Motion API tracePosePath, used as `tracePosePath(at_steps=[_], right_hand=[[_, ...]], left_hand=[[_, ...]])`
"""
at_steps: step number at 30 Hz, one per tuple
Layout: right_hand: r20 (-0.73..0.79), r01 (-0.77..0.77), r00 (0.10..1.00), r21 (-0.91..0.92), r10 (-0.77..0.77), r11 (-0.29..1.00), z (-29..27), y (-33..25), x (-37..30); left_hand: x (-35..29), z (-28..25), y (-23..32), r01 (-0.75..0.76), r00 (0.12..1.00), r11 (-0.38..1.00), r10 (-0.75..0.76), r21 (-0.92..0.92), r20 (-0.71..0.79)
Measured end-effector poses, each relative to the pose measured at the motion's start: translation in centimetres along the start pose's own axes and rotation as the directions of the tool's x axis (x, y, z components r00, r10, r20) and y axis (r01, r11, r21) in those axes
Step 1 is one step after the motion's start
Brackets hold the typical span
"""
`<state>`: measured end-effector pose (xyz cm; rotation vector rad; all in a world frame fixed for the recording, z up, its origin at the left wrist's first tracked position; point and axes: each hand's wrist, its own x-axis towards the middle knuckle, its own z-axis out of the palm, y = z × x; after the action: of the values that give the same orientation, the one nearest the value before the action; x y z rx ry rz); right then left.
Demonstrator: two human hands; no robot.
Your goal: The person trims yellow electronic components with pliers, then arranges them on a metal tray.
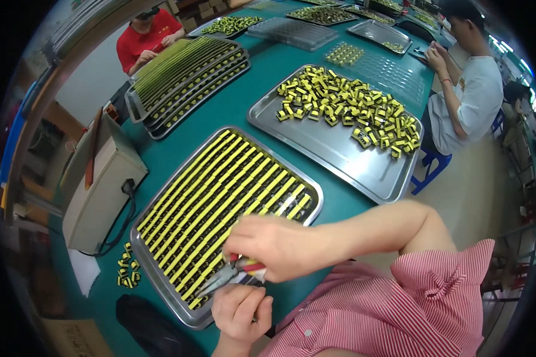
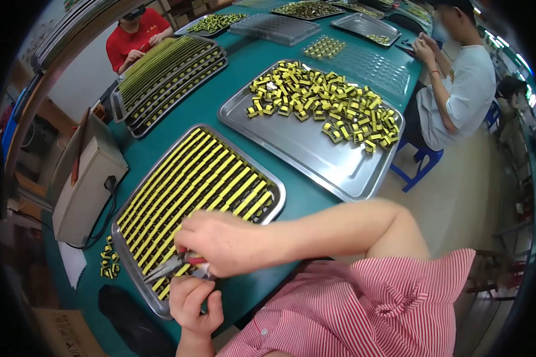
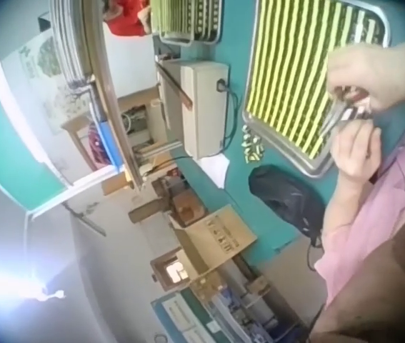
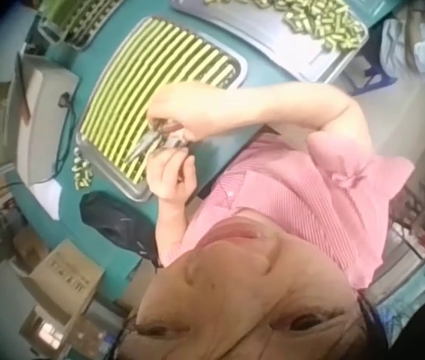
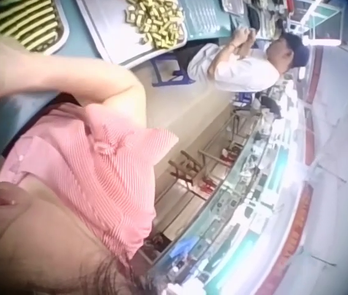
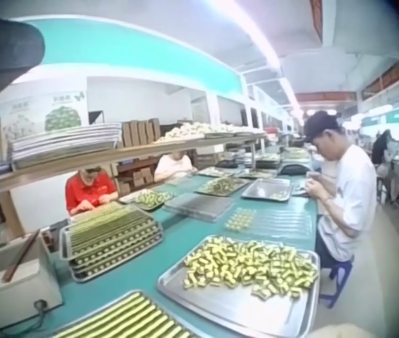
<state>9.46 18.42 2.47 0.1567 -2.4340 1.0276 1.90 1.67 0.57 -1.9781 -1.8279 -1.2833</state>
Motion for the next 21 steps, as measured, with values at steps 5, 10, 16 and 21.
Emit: tracePosePath(at_steps=[5,10,16,21], right_hand=[[0.039,-0.129,0.985,-0.497,0.171,0.858,-6.9,3.9,2.1],[-0.121,-0.553,0.769,-0.619,0.628,0.558,-13.5,12.4,3.5],[-0.073,-0.469,0.739,-0.77,0.67,0.433,-12.0,15.9,4.0],[-0.15,-0.371,0.754,-0.9,0.64,0.227,-10.7,17.5,3.9]], left_hand=[[0.3,0.1,0.0,-0.037,0.999,0.999,0.038,0.012,-0.036],[0.2,0.4,-0.5,-0.039,0.996,0.999,0.04,0.022,-0.073],[0.1,0.4,-0.8,0.013,0.998,1.0,-0.013,0.0,-0.062],[0.5,0.8,-0.9,0.017,0.998,0.999,-0.019,-0.031,-0.066]])
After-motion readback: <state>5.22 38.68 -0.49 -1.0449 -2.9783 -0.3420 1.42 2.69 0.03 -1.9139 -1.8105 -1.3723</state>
